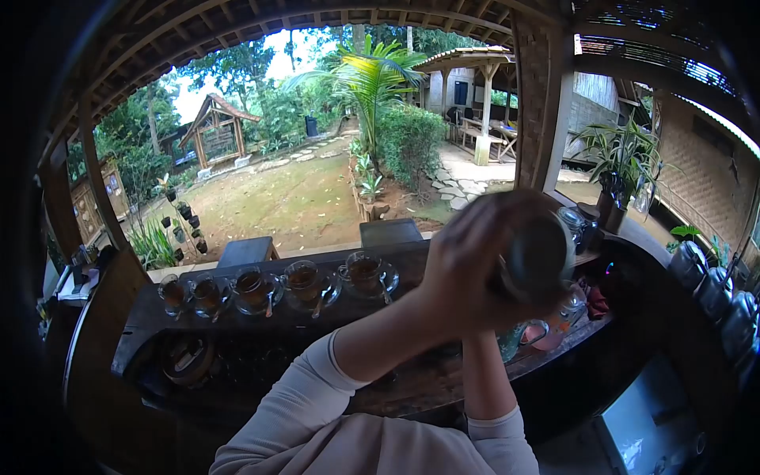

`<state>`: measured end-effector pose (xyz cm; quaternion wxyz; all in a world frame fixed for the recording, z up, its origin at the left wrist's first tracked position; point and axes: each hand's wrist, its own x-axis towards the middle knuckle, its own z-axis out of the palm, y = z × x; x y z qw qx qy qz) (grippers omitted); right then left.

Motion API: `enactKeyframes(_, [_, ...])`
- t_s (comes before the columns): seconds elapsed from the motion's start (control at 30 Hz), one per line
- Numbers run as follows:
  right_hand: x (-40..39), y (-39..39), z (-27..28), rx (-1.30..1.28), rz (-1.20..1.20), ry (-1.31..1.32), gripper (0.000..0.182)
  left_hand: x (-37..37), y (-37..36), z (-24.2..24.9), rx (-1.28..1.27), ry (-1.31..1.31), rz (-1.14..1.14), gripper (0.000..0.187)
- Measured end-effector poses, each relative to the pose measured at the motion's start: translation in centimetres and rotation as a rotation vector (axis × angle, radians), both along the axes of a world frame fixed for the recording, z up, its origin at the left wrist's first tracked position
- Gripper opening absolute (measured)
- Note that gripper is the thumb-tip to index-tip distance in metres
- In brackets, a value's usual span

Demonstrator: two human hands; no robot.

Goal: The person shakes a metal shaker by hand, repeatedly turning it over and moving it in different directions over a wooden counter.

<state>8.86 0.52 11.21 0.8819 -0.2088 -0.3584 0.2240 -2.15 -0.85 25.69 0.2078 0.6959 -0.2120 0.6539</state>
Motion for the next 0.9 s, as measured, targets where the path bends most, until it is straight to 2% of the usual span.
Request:
enactKeyframes(0.03, [0.8,-2.6,-2.4,-0.018,0.001,-0.002,0.066,-1.3,-2.3,0.5,0.059,-0.111,-0.079,0.050])
enactKeyframes(0.1, [1.9,-2.8,-1.9,-0.048,0.004,-0.013,0.067,-2.4,-5.8,0.6,0.171,-0.404,-0.132,0.037])
enactKeyframes(0.13, [2.5,-2.8,-1.4,-0.061,0.008,-0.021,0.067,-1.6,-5.6,0.6,0.205,-0.390,-0.116,0.038])
enactKeyframes(0.17, [2.8,-2.7,-1.0,-0.074,0.013,-0.023,0.067,-0.4,-5.3,0.3,0.239,-0.369,-0.099,0.039])
enactKeyframes(0.2, [3.0,-2.7,-0.6,-0.089,0.019,-0.022,0.068,1.2,-4.3,0.0,0.166,-0.267,-0.030,0.045])
enactKeyframes(0.27, [2.3,0.4,2.3,-0.109,0.030,-0.019,0.068,4.8,-1.2,-0.9,0.017,0.098,0.083,0.058])
enactKeyframes(0.3, [2.5,0.8,3.0,-0.109,0.036,-0.020,0.068,5.7,-0.2,-1.0,-0.088,0.127,0.045,0.059])
enactKeyframes(0.33, [1.8,-0.8,0.8,-0.105,0.043,-0.026,0.069,6.3,-0.1,-1.7,-0.063,0.145,0.058,0.060])
enactKeyframes(0.37, [2.2,0.0,1.6,-0.106,0.051,-0.024,0.069,5.3,-1.0,-1.6,-0.041,0.171,0.070,0.060])
enactKeyframes(0.4, [3.1,-0.8,1.0,-0.115,0.056,-0.013,0.069,4.2,-2.9,-1.4,0.052,-0.005,0.106,0.055])
enactKeyframes(0.47, [3.3,-1.3,-0.1,-0.130,0.073,-0.006,0.070,1.0,-6.9,-0.7,0.123,-0.281,0.150,0.014])
enactKeyframes(0.5, [3.3,-1.5,-0.5,-0.133,0.085,-0.006,0.070,0.1,-8.5,-1.3,0.144,-0.241,0.097,0.036])
enactKeyframes(0.57, [2.7,-1.8,-1.2,-0.136,0.114,-0.007,0.071,0.8,-7.7,-0.4,0.131,-0.325,0.177,0.016])
enactKeyframes(0.6, [2.2,-2.0,-1.4,-0.143,0.131,-0.010,0.071,1.8,-6.1,-0.8,0.108,-0.170,0.081,0.026])
enactKeyframes(0.63, [1.8,-2.2,-1.4,-0.150,0.149,-0.018,0.071,3.4,-4.0,-2.0,0.137,-0.066,0.184,0.047])
enactKeyframes(0.7, [0.3,1.2,1.6,-0.144,0.194,-0.046,0.072,6.0,-0.3,-4.0,0.029,0.062,0.282,0.062])
enactKeyframes(0.77, [-0.4,1.5,0.9,-0.121,0.245,-0.063,0.072,6.0,0.6,-5.1,-0.018,0.122,0.303,0.059])
enactKeyframes(0.9, [-0.3,0.3,-1.8,-0.187,0.284,0.000,0.073,1.3,-3.9,-2.0,0.177,-0.232,0.247,0.049])
